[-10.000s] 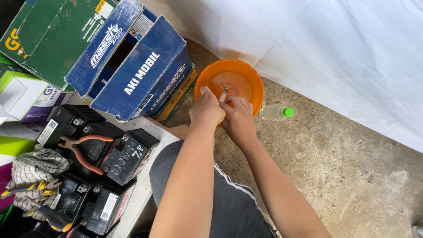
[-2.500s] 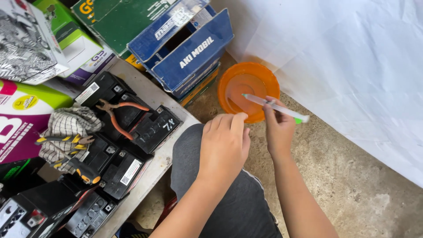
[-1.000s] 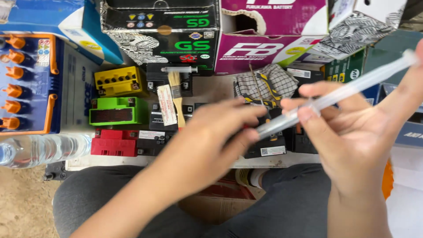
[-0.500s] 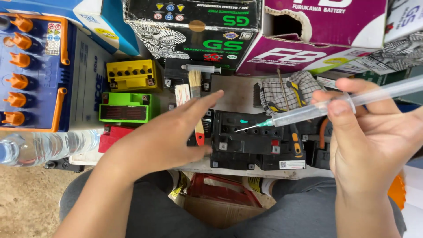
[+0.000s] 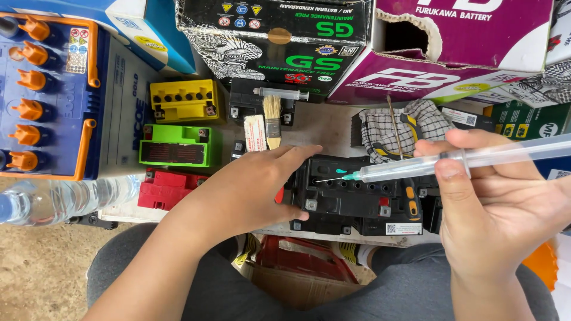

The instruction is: Filling lead-acid battery cells with liquid using a syringe

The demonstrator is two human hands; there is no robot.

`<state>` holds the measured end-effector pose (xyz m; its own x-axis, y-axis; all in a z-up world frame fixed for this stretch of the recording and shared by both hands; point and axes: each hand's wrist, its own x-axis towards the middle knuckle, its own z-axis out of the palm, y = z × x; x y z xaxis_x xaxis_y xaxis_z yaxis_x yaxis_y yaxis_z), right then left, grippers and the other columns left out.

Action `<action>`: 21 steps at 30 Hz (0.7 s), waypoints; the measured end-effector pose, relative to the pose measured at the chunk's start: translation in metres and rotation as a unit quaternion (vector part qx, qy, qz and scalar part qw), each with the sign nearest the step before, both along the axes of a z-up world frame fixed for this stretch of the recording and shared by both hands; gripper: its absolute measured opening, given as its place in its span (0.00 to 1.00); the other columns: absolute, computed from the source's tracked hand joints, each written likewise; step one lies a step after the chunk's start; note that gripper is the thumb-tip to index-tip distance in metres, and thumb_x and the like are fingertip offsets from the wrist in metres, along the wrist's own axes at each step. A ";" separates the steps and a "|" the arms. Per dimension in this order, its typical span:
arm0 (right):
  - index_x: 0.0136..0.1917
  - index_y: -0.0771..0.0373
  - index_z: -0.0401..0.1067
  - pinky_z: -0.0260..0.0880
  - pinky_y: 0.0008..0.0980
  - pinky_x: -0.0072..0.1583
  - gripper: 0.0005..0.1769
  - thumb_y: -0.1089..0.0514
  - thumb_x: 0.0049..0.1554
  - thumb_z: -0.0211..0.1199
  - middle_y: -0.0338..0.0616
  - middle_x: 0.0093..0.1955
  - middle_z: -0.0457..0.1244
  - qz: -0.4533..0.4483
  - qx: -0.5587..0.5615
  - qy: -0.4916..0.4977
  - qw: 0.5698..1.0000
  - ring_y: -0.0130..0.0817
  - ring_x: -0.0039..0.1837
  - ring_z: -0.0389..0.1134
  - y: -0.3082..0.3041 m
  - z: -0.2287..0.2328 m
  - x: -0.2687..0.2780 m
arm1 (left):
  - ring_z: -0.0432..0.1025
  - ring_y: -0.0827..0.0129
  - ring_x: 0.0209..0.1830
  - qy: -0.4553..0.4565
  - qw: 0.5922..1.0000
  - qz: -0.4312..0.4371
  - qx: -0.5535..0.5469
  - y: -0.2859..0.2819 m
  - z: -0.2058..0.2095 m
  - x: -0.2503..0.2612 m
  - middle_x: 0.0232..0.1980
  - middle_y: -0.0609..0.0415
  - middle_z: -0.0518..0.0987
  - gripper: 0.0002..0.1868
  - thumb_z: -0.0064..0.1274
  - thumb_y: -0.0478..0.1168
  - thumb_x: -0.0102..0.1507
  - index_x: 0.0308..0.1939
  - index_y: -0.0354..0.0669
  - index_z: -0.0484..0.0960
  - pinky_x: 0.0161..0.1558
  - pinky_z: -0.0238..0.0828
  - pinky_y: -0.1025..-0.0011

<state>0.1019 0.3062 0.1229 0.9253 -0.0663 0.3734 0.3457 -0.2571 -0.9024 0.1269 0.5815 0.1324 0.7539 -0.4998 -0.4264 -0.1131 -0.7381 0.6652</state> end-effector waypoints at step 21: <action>0.52 0.86 0.64 0.84 0.51 0.59 0.05 0.79 0.67 0.59 0.70 0.57 0.63 -0.020 -0.076 -0.030 0.996 0.64 0.56 0.76 0.011 0.013 -0.011 | 0.71 0.45 0.61 0.007 1.000 0.003 0.017 -0.002 0.000 -0.001 0.73 0.50 0.71 0.51 0.70 0.51 0.55 0.78 0.57 0.59 0.54 0.69 0.53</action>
<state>0.0912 0.3174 0.1364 0.8988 -0.0416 0.4363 0.3843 -0.4039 -0.8302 0.1256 0.5797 0.1327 0.7507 -0.4804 -0.4536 -0.0998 -0.7611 0.6409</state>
